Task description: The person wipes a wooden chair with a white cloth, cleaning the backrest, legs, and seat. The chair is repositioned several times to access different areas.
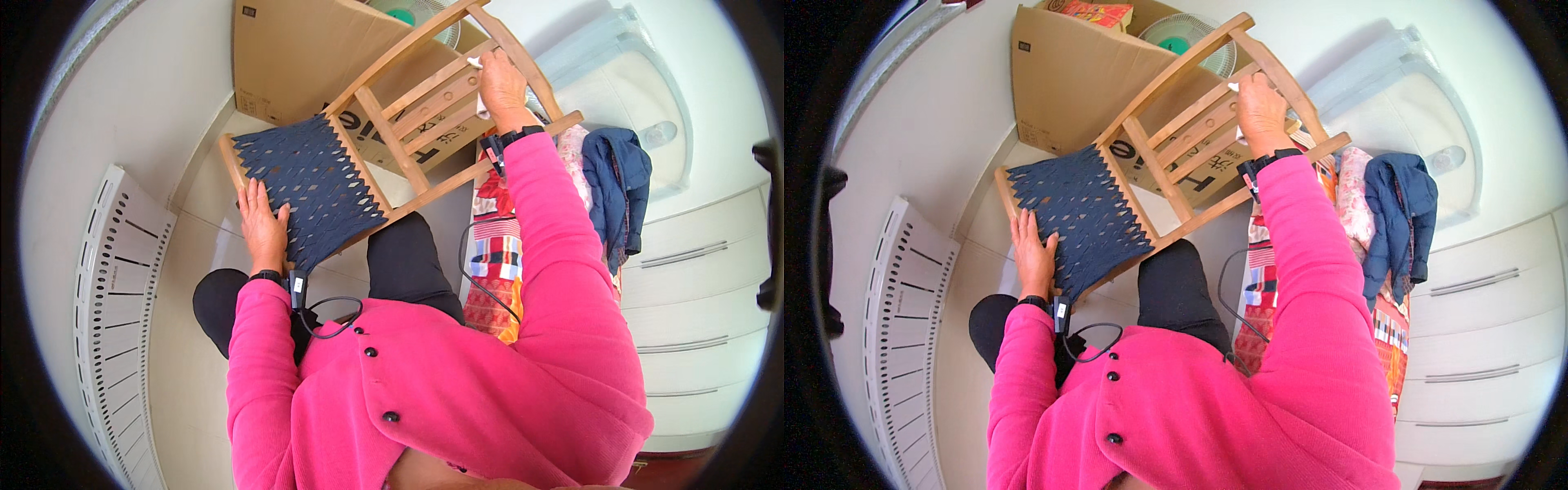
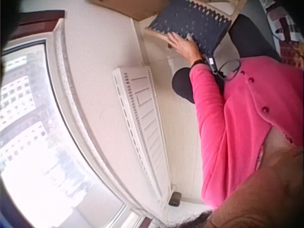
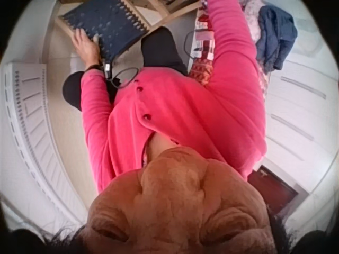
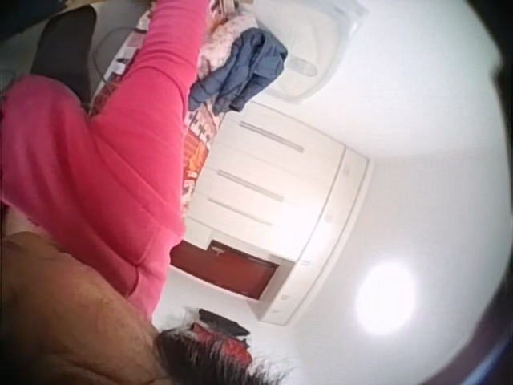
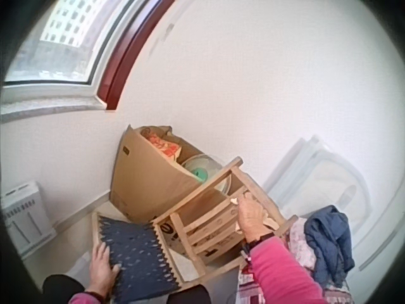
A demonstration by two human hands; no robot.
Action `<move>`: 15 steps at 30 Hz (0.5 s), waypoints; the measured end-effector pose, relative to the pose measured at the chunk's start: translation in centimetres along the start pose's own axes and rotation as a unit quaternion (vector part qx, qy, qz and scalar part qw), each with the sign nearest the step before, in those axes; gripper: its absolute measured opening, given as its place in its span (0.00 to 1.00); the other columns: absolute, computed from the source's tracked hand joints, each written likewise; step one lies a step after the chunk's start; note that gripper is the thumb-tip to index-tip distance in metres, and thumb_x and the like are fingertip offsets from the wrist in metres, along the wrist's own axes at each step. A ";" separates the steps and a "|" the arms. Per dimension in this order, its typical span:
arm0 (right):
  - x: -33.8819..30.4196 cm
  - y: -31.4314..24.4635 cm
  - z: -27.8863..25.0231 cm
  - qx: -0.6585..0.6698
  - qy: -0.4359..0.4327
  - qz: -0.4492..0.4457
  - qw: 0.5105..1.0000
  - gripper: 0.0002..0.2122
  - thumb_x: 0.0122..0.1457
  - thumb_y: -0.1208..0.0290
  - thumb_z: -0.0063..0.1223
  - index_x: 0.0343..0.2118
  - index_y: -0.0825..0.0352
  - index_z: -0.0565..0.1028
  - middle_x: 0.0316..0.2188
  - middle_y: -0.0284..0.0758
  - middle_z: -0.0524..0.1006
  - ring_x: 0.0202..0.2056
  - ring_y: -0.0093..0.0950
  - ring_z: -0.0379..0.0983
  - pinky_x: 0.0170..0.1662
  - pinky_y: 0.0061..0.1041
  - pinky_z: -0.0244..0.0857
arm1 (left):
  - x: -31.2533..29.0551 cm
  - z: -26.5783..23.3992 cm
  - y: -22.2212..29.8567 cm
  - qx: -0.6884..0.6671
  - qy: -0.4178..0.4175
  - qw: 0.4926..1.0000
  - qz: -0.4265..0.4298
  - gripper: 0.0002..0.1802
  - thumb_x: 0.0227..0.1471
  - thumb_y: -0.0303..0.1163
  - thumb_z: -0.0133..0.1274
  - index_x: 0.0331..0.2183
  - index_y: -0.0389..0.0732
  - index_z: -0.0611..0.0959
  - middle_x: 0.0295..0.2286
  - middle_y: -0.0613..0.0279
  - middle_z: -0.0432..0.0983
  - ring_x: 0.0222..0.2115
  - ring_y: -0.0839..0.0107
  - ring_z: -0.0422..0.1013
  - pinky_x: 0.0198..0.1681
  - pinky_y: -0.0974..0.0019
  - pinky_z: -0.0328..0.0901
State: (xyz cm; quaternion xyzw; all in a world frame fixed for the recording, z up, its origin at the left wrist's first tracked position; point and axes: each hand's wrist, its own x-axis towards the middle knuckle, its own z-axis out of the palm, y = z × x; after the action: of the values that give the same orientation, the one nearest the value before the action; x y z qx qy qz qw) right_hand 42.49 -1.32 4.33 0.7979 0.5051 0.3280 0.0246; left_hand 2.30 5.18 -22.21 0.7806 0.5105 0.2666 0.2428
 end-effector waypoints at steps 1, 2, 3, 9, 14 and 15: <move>-0.5 -0.8 0.9 0.010 -0.013 -0.003 1.000 0.06 0.56 0.70 0.50 0.36 0.60 0.75 0.36 0.42 0.74 0.34 0.45 0.76 0.36 0.44 0.70 | 0.0 0.0 0.0 -0.005 0.001 1.000 -0.002 0.37 0.49 0.34 0.60 0.59 0.37 0.67 0.63 0.57 0.55 0.65 0.53 0.46 0.65 0.56 0.51; -1.0 -1.7 1.7 0.020 -0.019 -0.007 1.000 0.06 0.56 0.71 0.50 0.36 0.61 0.75 0.35 0.42 0.74 0.34 0.45 0.76 0.36 0.44 0.70 | 0.0 0.1 0.0 -0.001 -0.001 1.000 -0.003 0.37 0.49 0.34 0.60 0.59 0.37 0.67 0.63 0.57 0.55 0.65 0.53 0.46 0.65 0.56 0.51; -1.8 -3.0 2.6 0.033 -0.008 -0.006 0.999 0.05 0.56 0.71 0.50 0.34 0.61 0.76 0.34 0.42 0.74 0.33 0.44 0.76 0.36 0.43 0.70 | 0.1 0.1 0.0 -0.001 0.000 1.000 -0.001 0.37 0.49 0.34 0.60 0.59 0.37 0.67 0.63 0.57 0.55 0.65 0.53 0.46 0.65 0.56 0.51; -8.9 -15.5 6.9 0.103 -0.169 -0.023 0.980 0.07 0.56 0.74 0.47 0.34 0.65 0.77 0.33 0.44 0.77 0.32 0.42 0.79 0.35 0.40 0.74 | 0.0 -0.1 0.2 -0.008 0.006 1.000 0.004 0.36 0.48 0.33 0.61 0.57 0.35 0.68 0.62 0.56 0.56 0.64 0.52 0.48 0.65 0.56 0.50; -7.4 -11.7 4.2 0.193 -0.183 0.002 0.964 0.09 0.53 0.72 0.52 0.38 0.63 0.78 0.37 0.43 0.77 0.36 0.43 0.78 0.41 0.39 0.72 | -0.1 -0.5 0.4 -0.009 0.006 1.000 -0.001 0.37 0.47 0.32 0.62 0.57 0.34 0.68 0.62 0.55 0.57 0.64 0.51 0.48 0.65 0.55 0.51; -6.5 -10.0 2.7 0.204 -0.193 -0.004 0.960 0.10 0.53 0.71 0.53 0.38 0.62 0.78 0.38 0.43 0.78 0.37 0.44 0.77 0.43 0.40 0.71 | -0.1 -0.4 0.3 -0.011 0.011 1.000 0.004 0.36 0.47 0.32 0.62 0.57 0.34 0.68 0.62 0.55 0.57 0.64 0.51 0.48 0.65 0.55 0.51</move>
State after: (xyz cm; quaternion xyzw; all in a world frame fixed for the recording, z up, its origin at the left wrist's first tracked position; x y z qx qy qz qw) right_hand 34.27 -1.00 -4.81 0.8320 0.5503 0.0574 -0.0407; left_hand 2.21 5.05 -21.71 0.7770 0.5073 0.2811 0.2446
